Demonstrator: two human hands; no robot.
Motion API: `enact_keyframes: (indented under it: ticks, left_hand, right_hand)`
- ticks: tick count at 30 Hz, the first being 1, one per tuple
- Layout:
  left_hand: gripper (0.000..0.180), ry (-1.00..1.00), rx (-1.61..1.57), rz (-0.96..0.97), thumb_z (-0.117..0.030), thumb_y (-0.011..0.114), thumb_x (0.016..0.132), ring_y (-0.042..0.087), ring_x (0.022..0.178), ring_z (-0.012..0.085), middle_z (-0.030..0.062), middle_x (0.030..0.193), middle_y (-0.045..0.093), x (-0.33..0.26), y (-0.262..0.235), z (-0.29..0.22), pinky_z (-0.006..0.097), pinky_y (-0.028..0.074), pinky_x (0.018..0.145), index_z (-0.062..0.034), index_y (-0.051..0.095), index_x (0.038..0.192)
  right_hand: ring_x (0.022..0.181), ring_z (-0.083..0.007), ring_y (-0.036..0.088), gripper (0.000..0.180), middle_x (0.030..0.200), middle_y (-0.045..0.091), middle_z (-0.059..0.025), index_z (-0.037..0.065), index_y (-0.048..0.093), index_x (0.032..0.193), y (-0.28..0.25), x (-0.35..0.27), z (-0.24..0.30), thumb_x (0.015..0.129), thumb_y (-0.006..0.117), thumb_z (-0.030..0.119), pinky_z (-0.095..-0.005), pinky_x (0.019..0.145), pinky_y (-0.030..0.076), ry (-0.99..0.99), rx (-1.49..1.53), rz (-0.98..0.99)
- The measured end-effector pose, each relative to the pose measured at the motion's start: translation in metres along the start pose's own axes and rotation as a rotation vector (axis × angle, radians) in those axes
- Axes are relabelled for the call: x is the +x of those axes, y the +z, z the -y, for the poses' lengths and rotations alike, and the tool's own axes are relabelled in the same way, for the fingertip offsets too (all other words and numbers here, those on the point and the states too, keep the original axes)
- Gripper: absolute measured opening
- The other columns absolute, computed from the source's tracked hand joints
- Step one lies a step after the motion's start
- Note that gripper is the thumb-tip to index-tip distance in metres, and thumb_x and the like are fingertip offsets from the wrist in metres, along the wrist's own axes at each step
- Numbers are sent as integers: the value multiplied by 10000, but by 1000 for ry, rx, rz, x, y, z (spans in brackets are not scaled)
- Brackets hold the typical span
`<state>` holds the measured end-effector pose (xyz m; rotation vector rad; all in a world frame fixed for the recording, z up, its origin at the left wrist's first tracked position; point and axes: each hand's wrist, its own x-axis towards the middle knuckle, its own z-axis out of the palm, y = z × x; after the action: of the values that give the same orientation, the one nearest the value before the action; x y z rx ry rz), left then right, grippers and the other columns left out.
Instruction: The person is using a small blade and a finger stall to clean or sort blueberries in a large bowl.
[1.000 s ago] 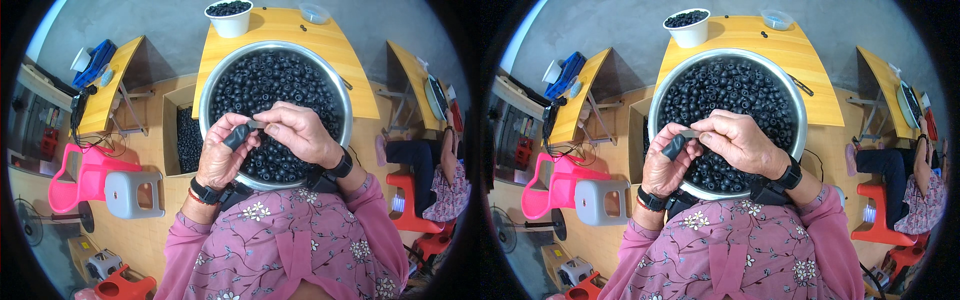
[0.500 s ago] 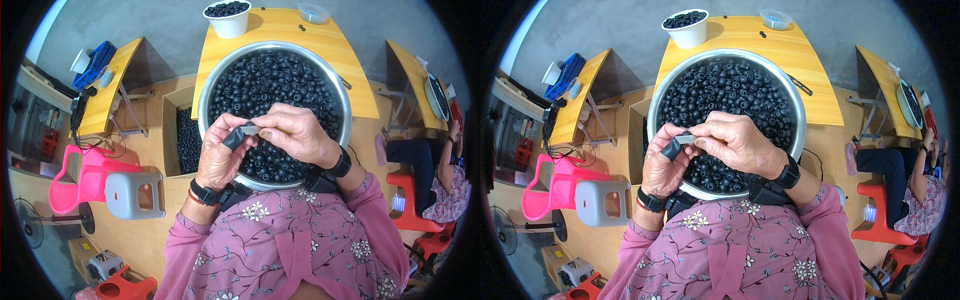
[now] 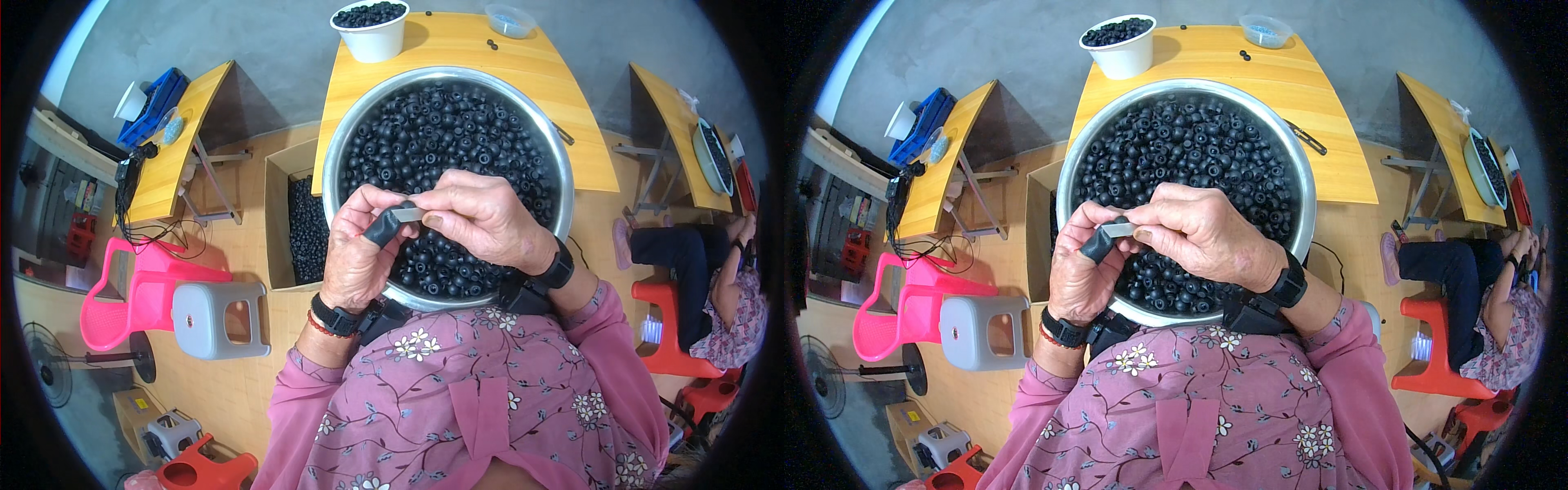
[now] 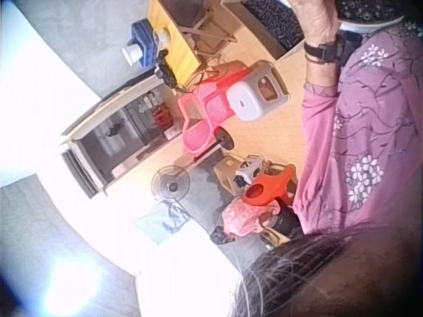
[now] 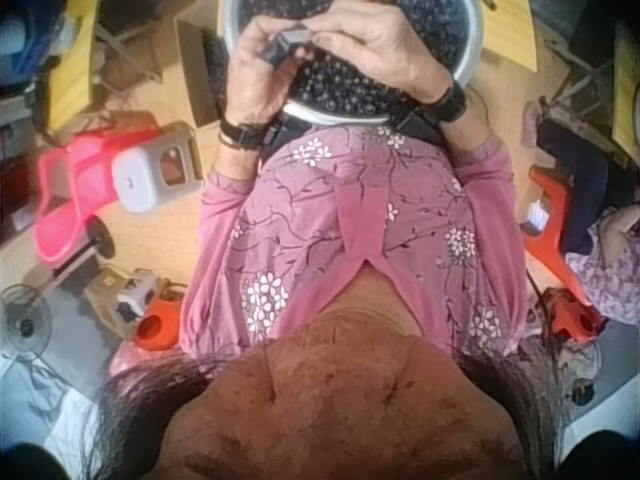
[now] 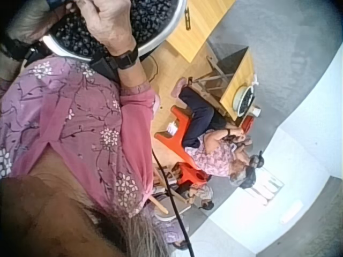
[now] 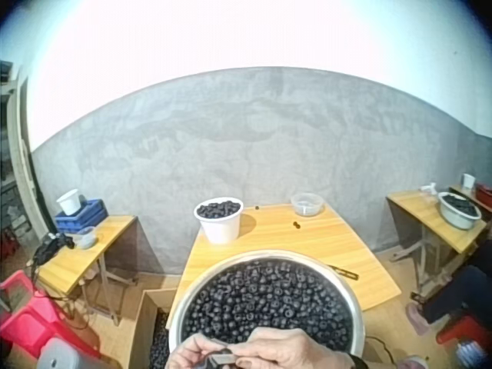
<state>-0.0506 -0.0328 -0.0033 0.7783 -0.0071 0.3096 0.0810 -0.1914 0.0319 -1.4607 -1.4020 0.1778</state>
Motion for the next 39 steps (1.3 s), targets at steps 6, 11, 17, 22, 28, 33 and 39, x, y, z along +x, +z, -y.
enact_keyframes:
  ticks: [6, 11, 17, 22, 28, 33, 39]
  left_hand:
    - [201, 36, 32, 7, -99, 715, 939, 641, 848, 156, 121, 1027, 673, 1, 3, -2, 306, 538, 830, -3, 599, 1071]
    - [145, 55, 40, 98, -85, 698, 939, 601, 821, 163, 112, 962, 610, 2, 7, -1, 345, 506, 815, -30, 599, 1029]
    - [164, 42, -27, 73, -67, 713, 931, 636, 842, 165, 119, 1008, 647, 1, 3, 1, 332, 532, 816, -15, 594, 1030]
    - [167, 26, 9, 43, -70, 710, 935, 637, 853, 150, 112, 1037, 661, 1, 1, 3, 321, 533, 821, -22, 593, 1044]
    - [148, 58, 106, 46, -48, 709, 930, 635, 863, 133, 99, 1032, 663, 1, 9, 3, 283, 529, 819, -28, 607, 1035]
    - [158, 66, 175, 69, -35, 735, 908, 632, 864, 120, 87, 1019, 659, 1, 9, 3, 262, 530, 806, -29, 620, 1015]
    - [182, 72, 231, 97, -88, 726, 919, 638, 893, 176, 120, 1042, 654, 0, 3, 5, 304, 531, 823, -36, 604, 1044]
  right_hand:
    - [721, -220, 650, 176, 831, 648, -105, -23, 715, 1084, -3, 3, 5, 929, 679, 52, -316, 625, 507, 41, -93, -54]
    - [725, -162, 638, 155, 844, 666, -98, -19, 723, 1053, -6, 4, 2, 938, 687, 79, -296, 632, 500, 219, -62, -153]
    - [786, -117, 665, 171, 897, 697, -79, -14, 715, 1068, 2, 1, 0, 920, 713, 73, -266, 683, 520, 245, 52, -216]
    - [814, -127, 686, 160, 903, 703, -79, 0, 708, 1033, -2, 1, 12, 891, 749, 61, -268, 710, 535, 248, 80, -154]
    - [781, -83, 665, 96, 842, 699, -43, -9, 673, 905, -1, 1, 11, 882, 755, 37, -248, 666, 533, 251, 184, -49]
    - [762, -68, 653, 56, 808, 706, -43, -16, 669, 880, -6, 1, 10, 900, 708, 18, -236, 638, 518, 391, 328, -16]
    - [727, -46, 617, 70, 793, 698, -27, -10, 676, 876, -8, 1, 8, 917, 686, 46, -228, 634, 501, 381, 270, 7]
